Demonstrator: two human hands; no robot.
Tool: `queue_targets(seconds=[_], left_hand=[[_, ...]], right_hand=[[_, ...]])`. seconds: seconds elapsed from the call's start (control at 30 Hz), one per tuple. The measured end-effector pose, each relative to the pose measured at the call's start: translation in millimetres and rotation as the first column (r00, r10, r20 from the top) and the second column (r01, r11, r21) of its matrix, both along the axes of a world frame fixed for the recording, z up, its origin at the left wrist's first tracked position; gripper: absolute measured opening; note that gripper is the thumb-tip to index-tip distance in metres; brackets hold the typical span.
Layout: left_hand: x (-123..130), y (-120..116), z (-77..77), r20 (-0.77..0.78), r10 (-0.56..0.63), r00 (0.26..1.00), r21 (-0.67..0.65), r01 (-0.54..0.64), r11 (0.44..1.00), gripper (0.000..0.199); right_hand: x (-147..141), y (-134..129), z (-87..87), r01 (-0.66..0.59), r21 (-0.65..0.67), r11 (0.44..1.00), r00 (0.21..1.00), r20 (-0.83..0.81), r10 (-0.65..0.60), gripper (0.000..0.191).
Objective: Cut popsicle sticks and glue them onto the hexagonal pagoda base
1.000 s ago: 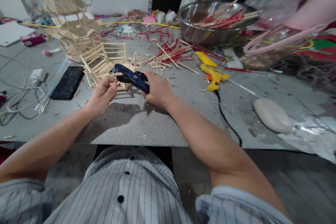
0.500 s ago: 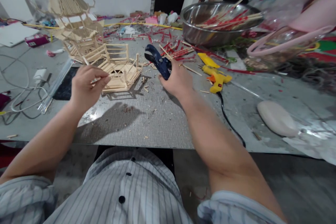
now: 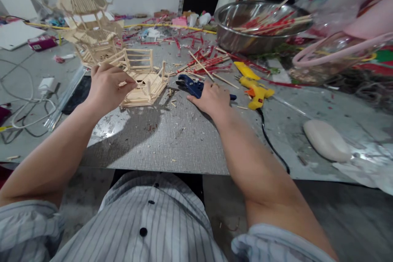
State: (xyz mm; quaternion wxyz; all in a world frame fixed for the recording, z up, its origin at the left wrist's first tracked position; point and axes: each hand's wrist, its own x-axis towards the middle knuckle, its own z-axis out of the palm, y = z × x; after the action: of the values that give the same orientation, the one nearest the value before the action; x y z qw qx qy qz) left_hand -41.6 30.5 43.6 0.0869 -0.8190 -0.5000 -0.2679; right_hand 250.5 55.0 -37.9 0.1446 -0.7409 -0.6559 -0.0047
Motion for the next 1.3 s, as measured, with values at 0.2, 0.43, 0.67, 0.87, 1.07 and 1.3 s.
queue_targets(seconds=[0.2,0.43,0.67,0.87,1.07,1.3], left_hand=[[3.2,6.6,6.0,-0.094,-0.011,0.996,0.043,0.015,0.999,0.015],[3.0,6.9,-3.0,-0.096,-0.037,0.995,0.065,0.043,0.997,0.014],[0.6,7.7,-1.2,-0.077,-0.050,0.996,0.002,0.050,0.999,0.011],[-49.1,6.5,20.3,0.072,-0.194,0.978,-0.055,0.198,0.979,0.025],[-66.8,9.0,17.6,-0.017,-0.220,0.975,-0.209,0.211,0.955,0.028],[-56.9,9.1,11.0,-0.043,-0.203,0.978,-0.192,0.191,0.963,0.022]], right_hand=[[-6.6,0.9,16.6,-0.249,0.219,0.944,0.960,-0.071,0.269,0.059],[-68.0,2.0,58.7,-0.661,0.436,0.611,0.666,-0.036,0.745,0.035],[-94.9,16.5,51.9,-0.715,0.431,0.551,0.581,-0.072,0.811,0.018],[-92.5,15.1,47.3,-0.692,0.463,0.554,0.565,-0.132,0.815,0.011],[-91.4,15.5,48.4,-0.695,0.448,0.562,0.569,-0.136,0.811,0.013],[-88.8,12.6,52.2,-0.708,0.413,0.572,0.575,-0.132,0.807,0.013]])
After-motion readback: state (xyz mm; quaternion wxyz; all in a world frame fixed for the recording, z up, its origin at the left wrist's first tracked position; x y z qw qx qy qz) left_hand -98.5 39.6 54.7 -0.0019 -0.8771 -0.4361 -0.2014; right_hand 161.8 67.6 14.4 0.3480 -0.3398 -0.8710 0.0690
